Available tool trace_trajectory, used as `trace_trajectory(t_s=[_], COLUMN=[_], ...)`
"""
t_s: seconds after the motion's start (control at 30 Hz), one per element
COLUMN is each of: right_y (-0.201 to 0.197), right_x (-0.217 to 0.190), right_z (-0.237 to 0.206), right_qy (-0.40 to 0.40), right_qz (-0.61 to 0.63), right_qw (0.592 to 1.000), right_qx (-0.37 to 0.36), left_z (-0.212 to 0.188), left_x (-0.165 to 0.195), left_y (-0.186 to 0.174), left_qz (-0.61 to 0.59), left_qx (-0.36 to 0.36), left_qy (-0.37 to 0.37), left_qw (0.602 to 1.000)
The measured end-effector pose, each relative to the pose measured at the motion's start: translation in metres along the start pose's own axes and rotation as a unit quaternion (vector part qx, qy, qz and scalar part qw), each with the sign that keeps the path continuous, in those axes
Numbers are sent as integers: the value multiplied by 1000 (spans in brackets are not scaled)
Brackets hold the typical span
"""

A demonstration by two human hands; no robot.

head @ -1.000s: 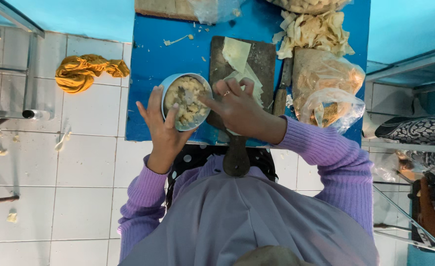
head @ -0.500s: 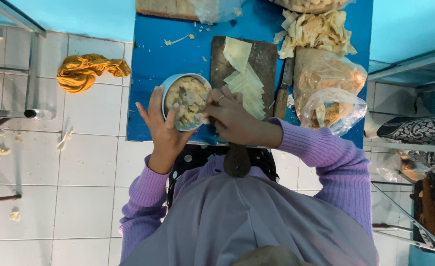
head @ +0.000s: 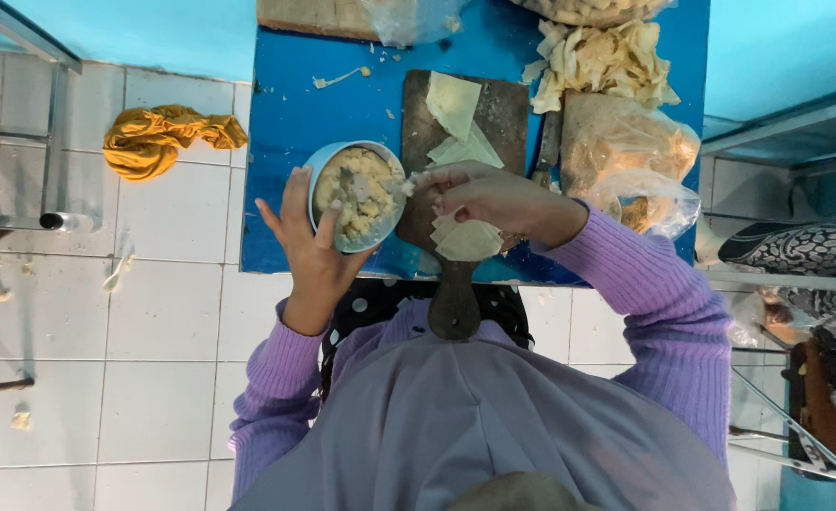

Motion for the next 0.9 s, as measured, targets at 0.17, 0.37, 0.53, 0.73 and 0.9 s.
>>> trace_trajectory(t_s=[0.17,0.37,0.53,0.73,0.9], right_y=[-4,7,3,-22,-13], right_x=[-5,-17,-13,-10,-14], right_z=[-5,-1,13,6,-2], right_qy=[-2,-82,-27,-73,-50], right_qz=[-44,-102,47,-42,-3], right_qw=[996,991,997,996,998], right_qx=[73,23,-56,5,35], left_z=[0,1,2,1,4], left_x=[-2,-1,-1,-1,-4], left_y=[-1,-1,-2,-2,-2], left_qz=[-4,-3,-4,-10,-30], left_qx=[0,8,10,12,8], left_qy=[-5,-11,-18,-21,-66], left_qw=[1000,1000,1000,1000,997])
Point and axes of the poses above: each hand's wrist, its own z-axis towards the middle knuckle, its own y-axis out of the palm, x = y × z, the point moved 3 cm from there along z, towards the middle knuckle, and after that the axes turned 10 degrees about y, right-handed, at the moved point
